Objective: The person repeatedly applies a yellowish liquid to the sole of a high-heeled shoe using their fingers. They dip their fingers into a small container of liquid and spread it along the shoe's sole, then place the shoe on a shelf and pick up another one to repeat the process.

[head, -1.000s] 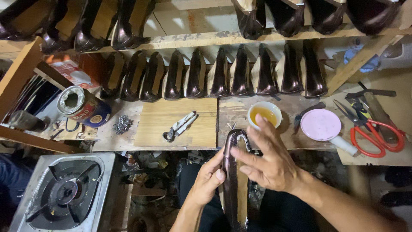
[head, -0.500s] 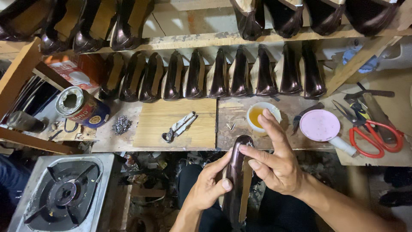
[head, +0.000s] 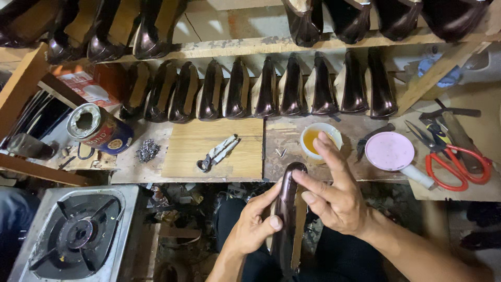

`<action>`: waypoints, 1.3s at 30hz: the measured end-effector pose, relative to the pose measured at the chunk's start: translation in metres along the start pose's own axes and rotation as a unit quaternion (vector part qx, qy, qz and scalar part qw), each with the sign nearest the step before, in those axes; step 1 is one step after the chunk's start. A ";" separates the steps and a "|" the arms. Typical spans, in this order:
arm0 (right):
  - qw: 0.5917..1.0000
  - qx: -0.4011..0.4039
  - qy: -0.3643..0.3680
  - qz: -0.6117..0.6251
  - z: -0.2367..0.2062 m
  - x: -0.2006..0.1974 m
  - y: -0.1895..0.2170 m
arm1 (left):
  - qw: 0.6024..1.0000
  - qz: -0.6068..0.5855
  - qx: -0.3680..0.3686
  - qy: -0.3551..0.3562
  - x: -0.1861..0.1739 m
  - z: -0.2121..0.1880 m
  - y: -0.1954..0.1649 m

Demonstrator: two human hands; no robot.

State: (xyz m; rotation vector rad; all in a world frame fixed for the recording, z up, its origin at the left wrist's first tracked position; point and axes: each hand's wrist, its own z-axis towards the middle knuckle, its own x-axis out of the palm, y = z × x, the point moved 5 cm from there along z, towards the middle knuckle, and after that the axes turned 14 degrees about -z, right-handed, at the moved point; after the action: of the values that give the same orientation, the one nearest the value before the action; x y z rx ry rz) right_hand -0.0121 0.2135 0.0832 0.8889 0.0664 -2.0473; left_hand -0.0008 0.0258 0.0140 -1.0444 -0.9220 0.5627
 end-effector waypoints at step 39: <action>0.713 0.410 0.177 0.541 -0.037 0.023 -0.034 | 0.857 -0.494 -0.047 -0.141 -0.025 -0.010 0.019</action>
State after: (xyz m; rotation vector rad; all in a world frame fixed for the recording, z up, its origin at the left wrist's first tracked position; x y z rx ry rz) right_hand -0.0245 0.2313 0.0323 1.3748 -1.0047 -0.6881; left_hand -0.0046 0.0094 -0.0151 -0.4453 -1.5955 -0.2124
